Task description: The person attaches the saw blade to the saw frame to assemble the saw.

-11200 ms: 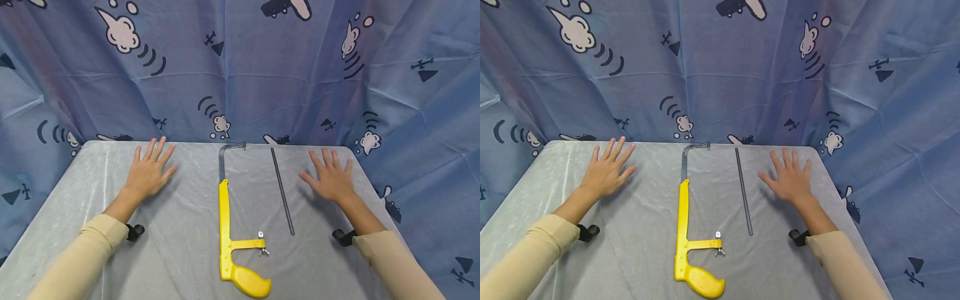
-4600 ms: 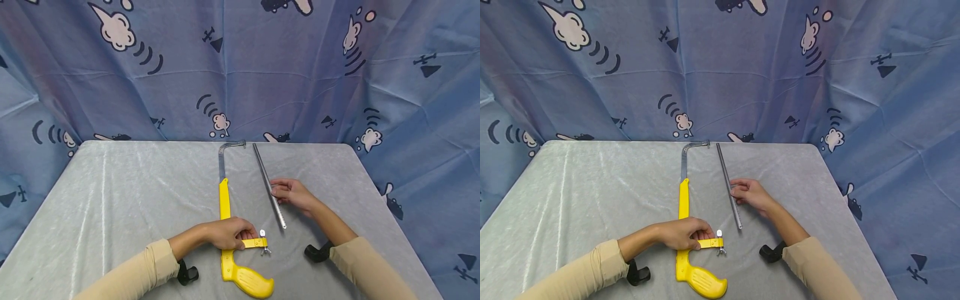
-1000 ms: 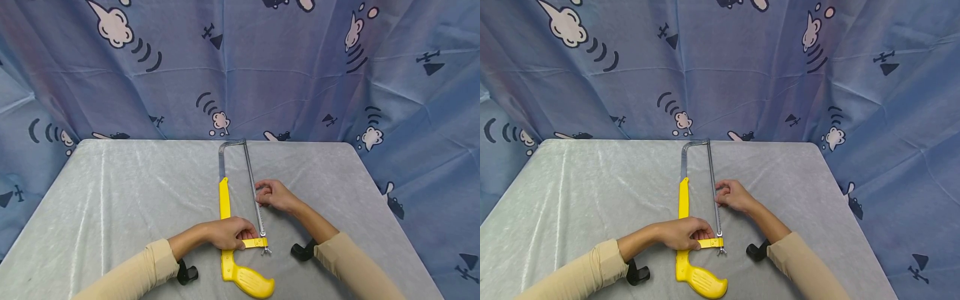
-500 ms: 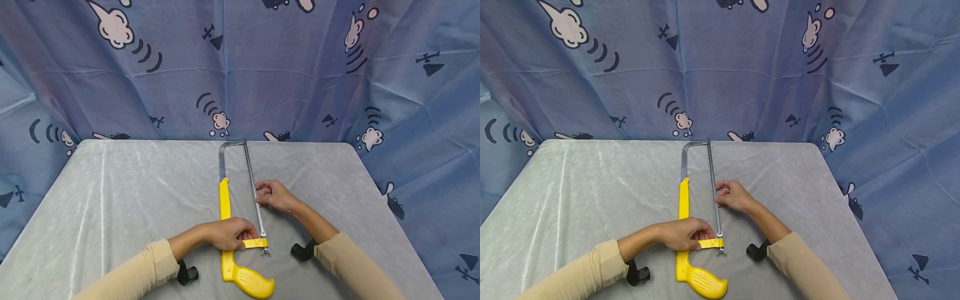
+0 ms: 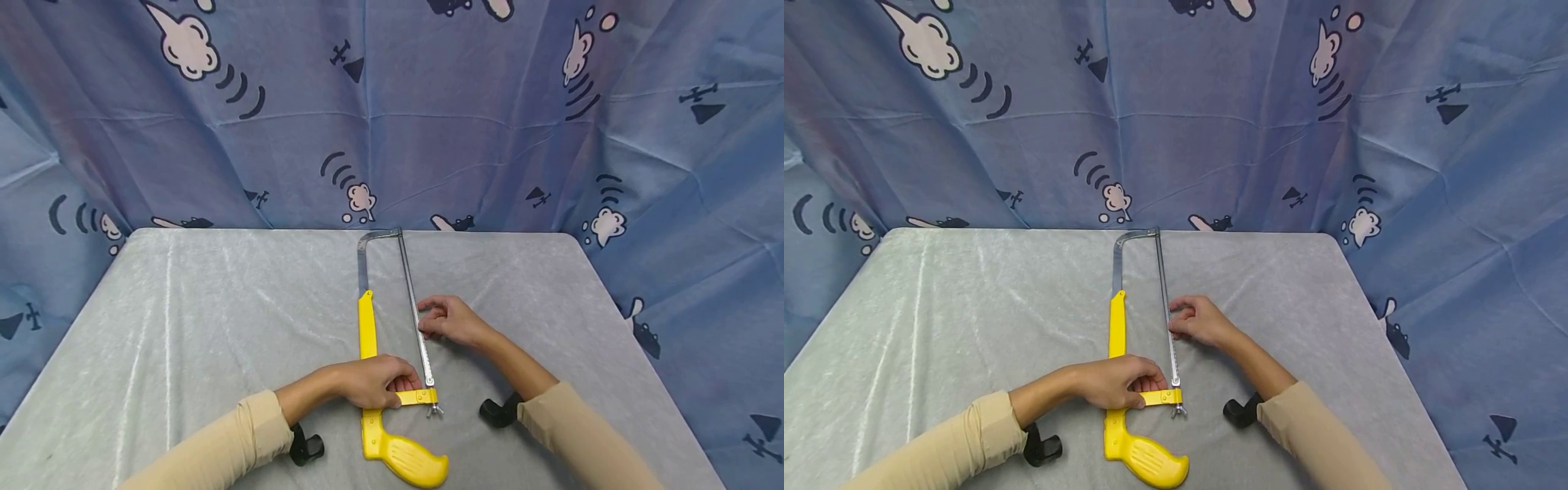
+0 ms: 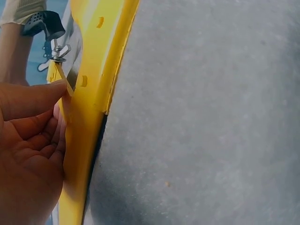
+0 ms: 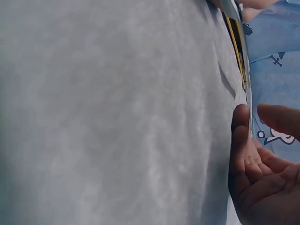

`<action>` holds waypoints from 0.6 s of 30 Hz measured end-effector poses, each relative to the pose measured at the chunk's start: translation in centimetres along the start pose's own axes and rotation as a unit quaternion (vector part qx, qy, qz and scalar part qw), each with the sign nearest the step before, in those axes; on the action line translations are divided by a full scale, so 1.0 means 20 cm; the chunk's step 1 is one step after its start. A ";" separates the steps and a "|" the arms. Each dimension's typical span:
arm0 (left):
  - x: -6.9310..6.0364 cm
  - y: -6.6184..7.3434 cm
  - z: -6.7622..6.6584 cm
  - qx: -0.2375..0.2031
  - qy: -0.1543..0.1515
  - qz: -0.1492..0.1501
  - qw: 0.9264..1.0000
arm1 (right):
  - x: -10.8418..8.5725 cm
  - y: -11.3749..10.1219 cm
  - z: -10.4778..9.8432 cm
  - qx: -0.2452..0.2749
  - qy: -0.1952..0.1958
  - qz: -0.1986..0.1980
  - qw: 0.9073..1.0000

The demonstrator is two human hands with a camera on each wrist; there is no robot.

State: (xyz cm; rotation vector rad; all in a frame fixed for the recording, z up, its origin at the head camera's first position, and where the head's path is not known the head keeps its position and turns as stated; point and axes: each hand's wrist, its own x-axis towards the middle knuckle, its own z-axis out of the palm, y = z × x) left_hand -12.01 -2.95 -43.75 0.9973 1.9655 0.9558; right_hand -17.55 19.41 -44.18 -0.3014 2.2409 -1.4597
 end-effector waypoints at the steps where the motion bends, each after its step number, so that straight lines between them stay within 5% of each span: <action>1: 0.00 0.00 0.00 0.000 0.000 0.001 1.000 | -0.01 0.00 0.00 -0.006 0.004 0.000 1.000; 18: 0.00 0.01 0.01 -0.001 0.004 -0.004 1.000 | -0.29 -0.04 0.00 -0.095 0.012 -0.065 0.993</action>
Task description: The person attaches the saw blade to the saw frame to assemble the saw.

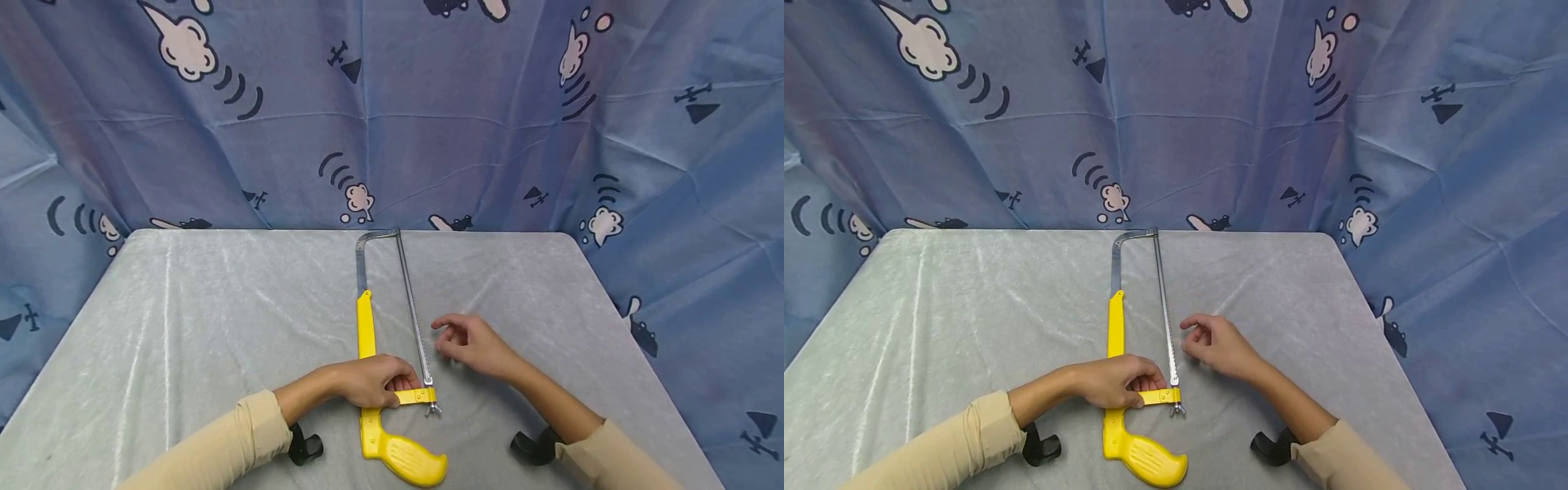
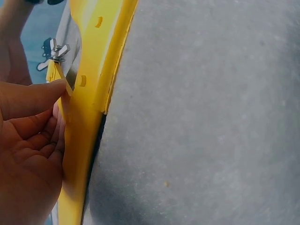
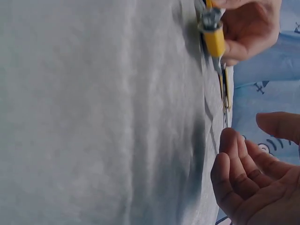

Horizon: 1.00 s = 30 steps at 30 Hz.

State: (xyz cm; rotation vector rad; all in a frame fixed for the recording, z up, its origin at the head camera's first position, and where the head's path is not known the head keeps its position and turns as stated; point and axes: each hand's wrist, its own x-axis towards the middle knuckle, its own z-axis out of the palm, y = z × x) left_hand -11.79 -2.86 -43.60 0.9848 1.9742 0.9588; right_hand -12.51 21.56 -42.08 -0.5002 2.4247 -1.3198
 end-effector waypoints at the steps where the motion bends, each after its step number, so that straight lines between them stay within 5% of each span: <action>1: 0.00 0.00 0.00 0.000 0.000 0.000 1.000 | -0.01 0.00 0.00 0.001 -0.005 -0.008 1.000; 9: 0.00 -0.01 0.01 -0.004 0.001 -0.002 1.000 | -0.11 -0.02 0.02 0.018 -0.058 -0.047 0.997; 19: 0.01 -0.02 0.01 -0.002 0.002 -0.001 1.000 | -0.19 -0.01 0.04 0.054 -0.095 -0.039 0.993; 30: 0.00 -0.01 0.00 -0.011 0.004 -0.003 1.000 | -0.24 0.01 0.08 0.096 -0.152 -0.077 0.981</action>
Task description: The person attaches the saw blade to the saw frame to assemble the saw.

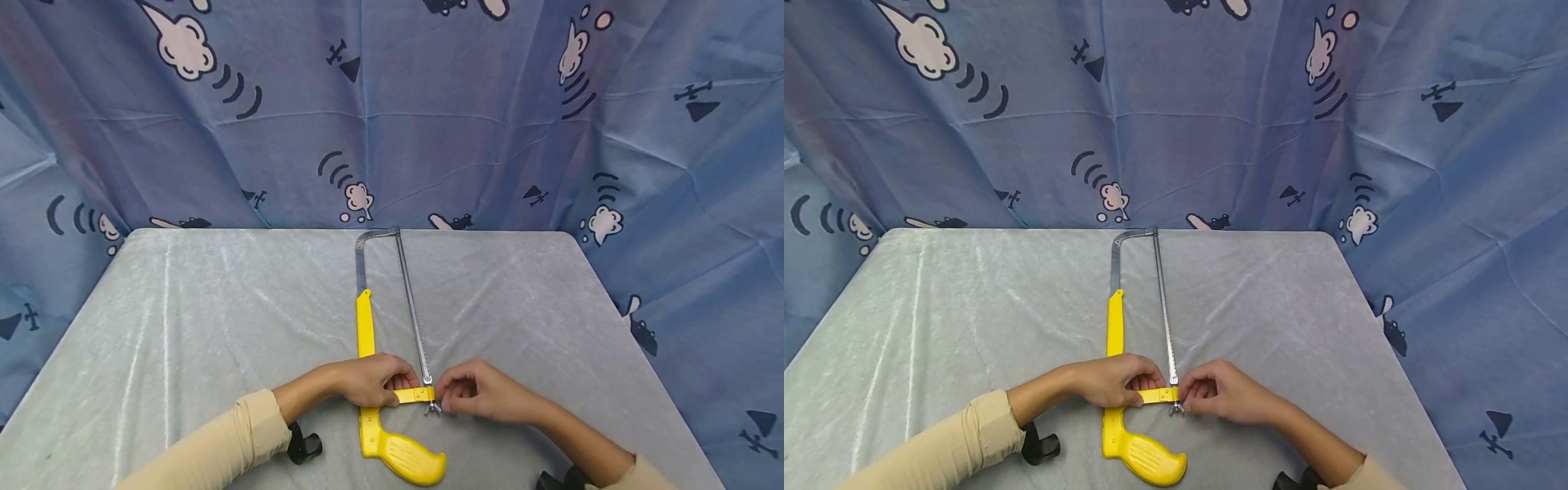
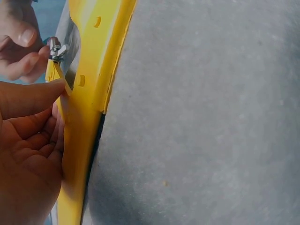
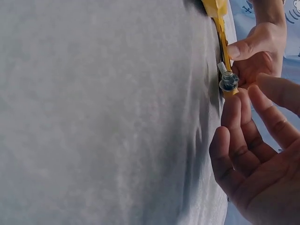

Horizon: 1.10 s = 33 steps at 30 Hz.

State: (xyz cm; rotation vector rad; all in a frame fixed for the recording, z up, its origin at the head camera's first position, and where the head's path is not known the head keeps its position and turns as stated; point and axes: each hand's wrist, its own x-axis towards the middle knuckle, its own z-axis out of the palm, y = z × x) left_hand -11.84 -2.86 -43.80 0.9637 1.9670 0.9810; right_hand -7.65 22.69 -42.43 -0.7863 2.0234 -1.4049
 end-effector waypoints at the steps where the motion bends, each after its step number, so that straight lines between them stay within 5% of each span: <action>1: 0.00 0.00 0.00 0.001 0.000 0.000 1.000 | 0.00 0.00 0.00 -0.001 -0.002 0.001 1.000; 33: 0.00 0.00 0.01 0.006 -0.001 -0.002 1.000 | 0.02 0.00 0.05 -0.054 -0.006 0.071 0.996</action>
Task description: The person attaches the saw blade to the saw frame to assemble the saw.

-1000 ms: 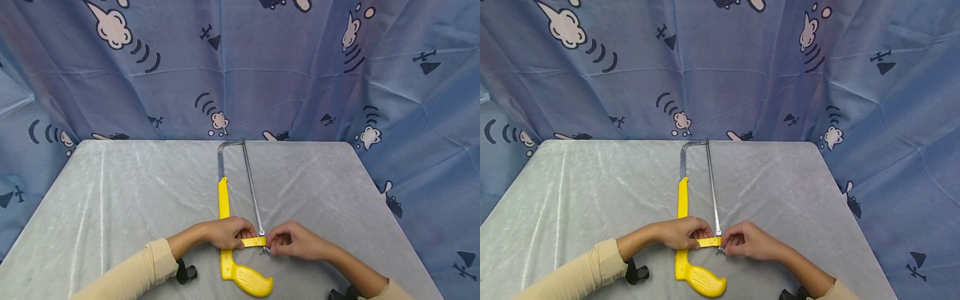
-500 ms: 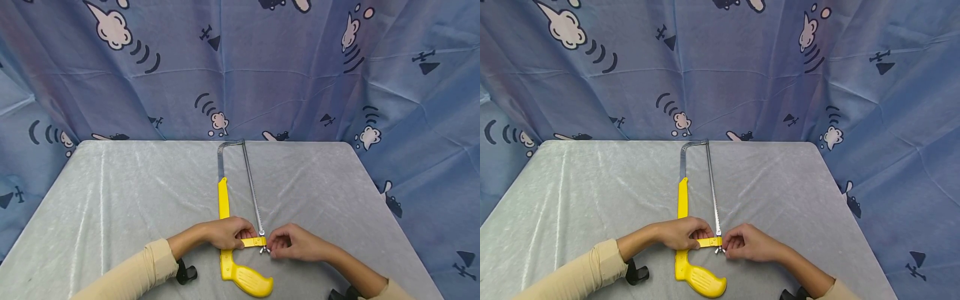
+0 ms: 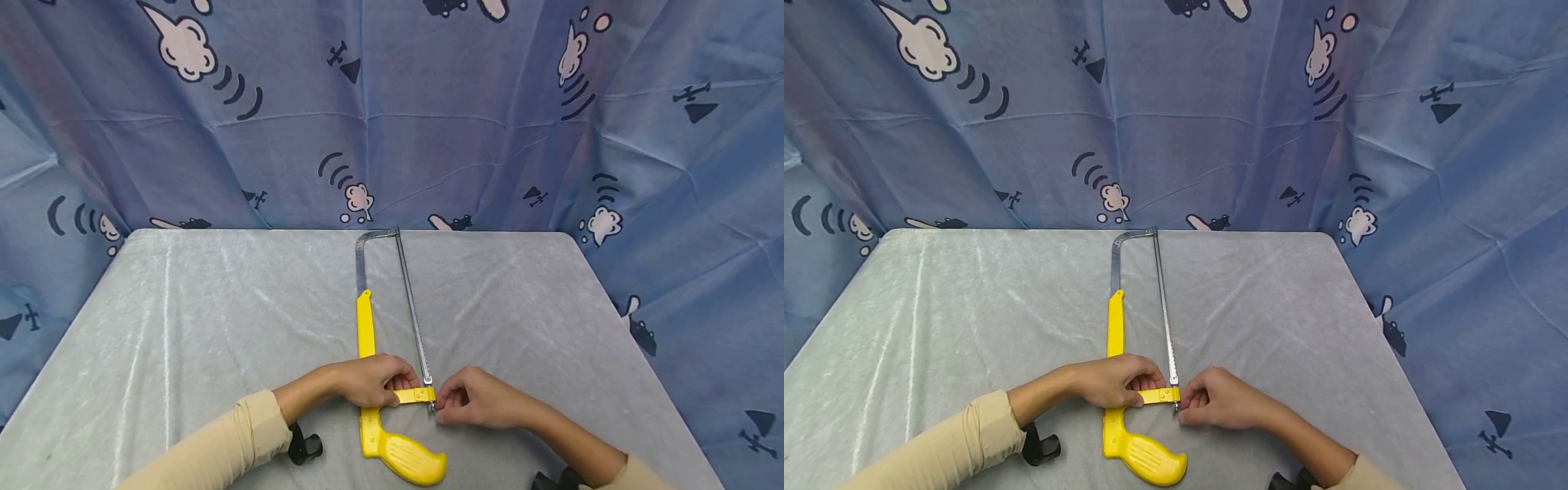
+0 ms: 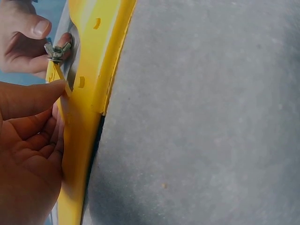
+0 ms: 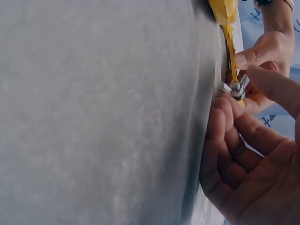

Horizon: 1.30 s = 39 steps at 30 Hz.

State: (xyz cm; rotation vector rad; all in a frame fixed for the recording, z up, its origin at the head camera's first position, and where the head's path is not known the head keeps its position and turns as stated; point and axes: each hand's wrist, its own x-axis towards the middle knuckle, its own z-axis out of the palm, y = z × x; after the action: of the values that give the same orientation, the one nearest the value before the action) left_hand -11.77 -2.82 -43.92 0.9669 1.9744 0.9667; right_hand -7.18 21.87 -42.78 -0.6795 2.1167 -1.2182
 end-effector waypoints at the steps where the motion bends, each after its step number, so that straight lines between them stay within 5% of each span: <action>1: 0.00 0.00 0.00 0.000 0.000 0.000 1.000 | 0.00 0.00 0.00 -0.005 0.003 0.003 1.000; 12: 0.00 0.00 0.00 -0.004 0.001 0.000 1.000 | 0.04 -0.04 0.05 -0.087 0.049 0.029 0.995; 28: 0.00 0.00 0.00 0.005 0.001 0.004 1.000 | 0.01 -0.02 -0.02 -0.042 -0.005 0.020 0.999; 39: -0.01 0.01 0.00 -0.002 0.007 0.007 1.000 | 0.00 -0.01 -0.01 -0.067 0.012 -0.023 0.997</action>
State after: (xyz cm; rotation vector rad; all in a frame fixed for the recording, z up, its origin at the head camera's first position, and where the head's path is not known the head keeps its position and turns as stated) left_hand -11.63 -2.78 -43.66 0.9748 1.9801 0.9861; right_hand -7.23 21.86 -42.49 -0.7808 2.2293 -1.1207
